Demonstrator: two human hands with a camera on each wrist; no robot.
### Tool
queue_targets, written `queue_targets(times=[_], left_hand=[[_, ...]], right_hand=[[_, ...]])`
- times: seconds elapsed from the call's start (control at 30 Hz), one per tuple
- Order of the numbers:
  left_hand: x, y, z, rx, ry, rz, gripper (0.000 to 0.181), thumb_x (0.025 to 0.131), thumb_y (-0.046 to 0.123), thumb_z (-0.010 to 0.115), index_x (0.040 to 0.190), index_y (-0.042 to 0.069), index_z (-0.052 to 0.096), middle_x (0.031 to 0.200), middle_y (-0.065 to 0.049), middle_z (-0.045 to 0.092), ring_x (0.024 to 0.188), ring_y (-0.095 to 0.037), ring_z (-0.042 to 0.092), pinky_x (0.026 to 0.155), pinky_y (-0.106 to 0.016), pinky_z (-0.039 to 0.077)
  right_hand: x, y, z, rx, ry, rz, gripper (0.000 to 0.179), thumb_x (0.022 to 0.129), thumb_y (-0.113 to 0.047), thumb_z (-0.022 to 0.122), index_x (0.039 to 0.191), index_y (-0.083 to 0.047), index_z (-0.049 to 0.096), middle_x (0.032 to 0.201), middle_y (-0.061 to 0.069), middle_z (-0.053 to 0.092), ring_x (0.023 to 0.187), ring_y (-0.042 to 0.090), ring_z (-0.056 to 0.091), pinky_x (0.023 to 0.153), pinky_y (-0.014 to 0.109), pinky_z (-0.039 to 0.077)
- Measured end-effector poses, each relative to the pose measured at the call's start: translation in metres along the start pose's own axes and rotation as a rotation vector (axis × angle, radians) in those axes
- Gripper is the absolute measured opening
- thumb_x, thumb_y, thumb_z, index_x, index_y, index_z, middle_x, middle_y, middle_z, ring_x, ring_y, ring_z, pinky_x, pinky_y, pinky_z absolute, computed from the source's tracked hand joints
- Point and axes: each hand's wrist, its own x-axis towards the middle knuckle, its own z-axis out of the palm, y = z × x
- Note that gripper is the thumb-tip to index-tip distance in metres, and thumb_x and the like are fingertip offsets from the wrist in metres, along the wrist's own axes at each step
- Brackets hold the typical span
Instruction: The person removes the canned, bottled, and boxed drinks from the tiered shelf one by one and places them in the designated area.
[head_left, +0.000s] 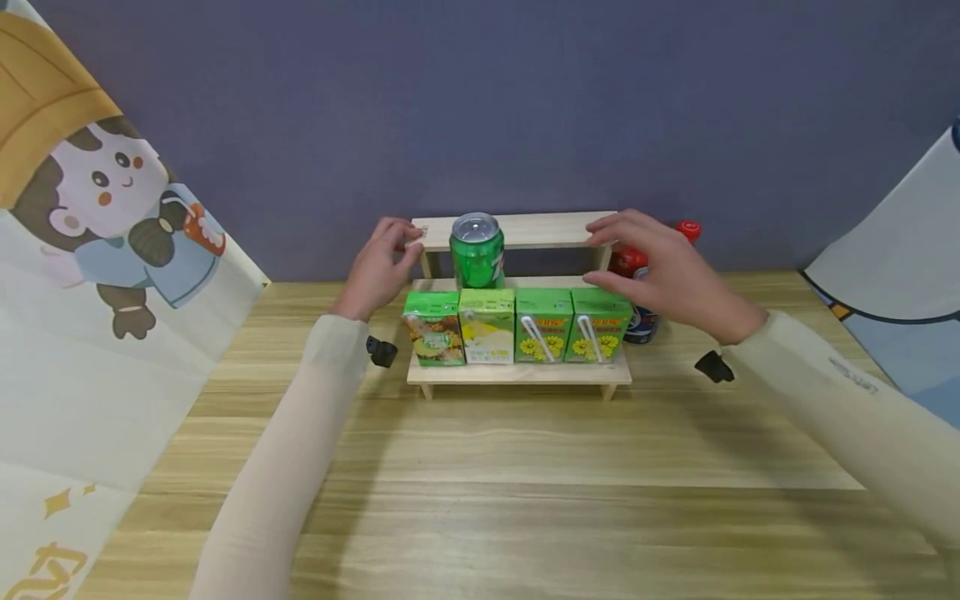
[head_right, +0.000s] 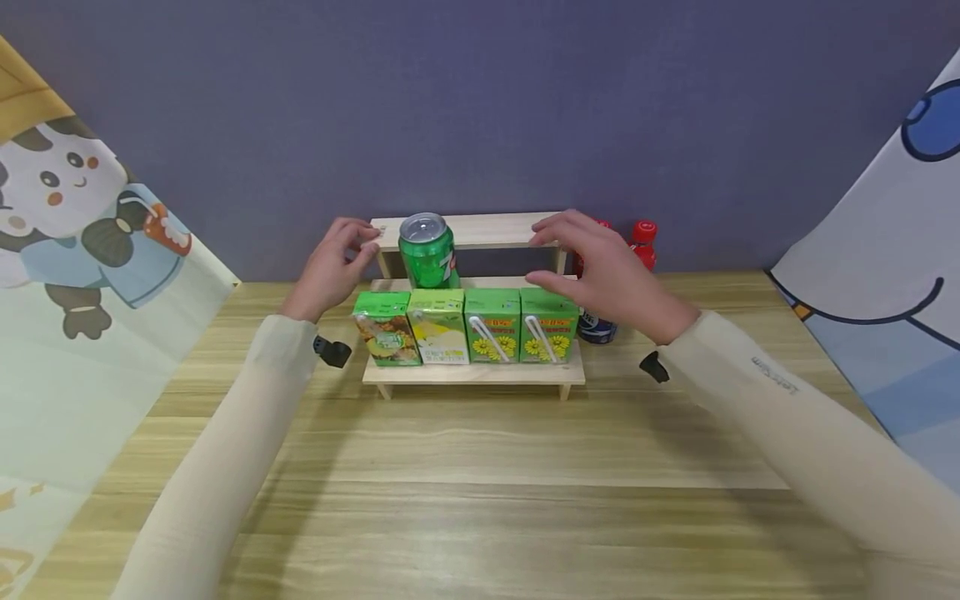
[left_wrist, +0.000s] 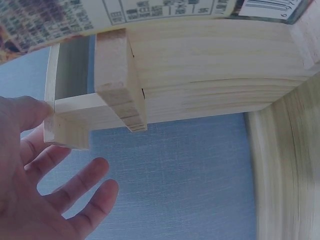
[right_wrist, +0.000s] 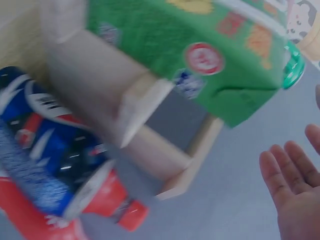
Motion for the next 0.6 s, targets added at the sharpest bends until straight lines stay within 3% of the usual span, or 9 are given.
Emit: queue_targets(times=[0.3, 0.6], left_hand=[[0.001, -0.001, 0.0, -0.014, 0.009, 0.017, 0.031, 0.1, 0.031, 0.048, 0.121, 0.01, 0.058, 0.132, -0.001, 0.041, 0.107, -0.02, 0.052, 0.082, -0.04, 0.046], [0.001, 0.0, 0.0, -0.003, 0.008, 0.009, 0.029, 0.1, 0.031, 0.048, 0.12, 0.013, 0.058, 0.131, 0.0, 0.041, 0.108, -0.019, 0.052, 0.083, -0.04, 0.046]], right_hand=[[0.036, -0.027, 0.013, 0.013, -0.085, -0.073, 0.04, 0.08, -0.024, 0.078, 0.115, -0.01, 0.061, 0.127, 0.003, 0.052, 0.109, 0.017, 0.052, 0.086, 0.036, 0.046], [0.071, -0.046, 0.026, -0.039, -0.17, -0.091, 0.043, 0.083, -0.029, 0.074, 0.12, -0.013, 0.057, 0.125, -0.001, 0.05, 0.113, 0.013, 0.049, 0.091, 0.035, 0.044]])
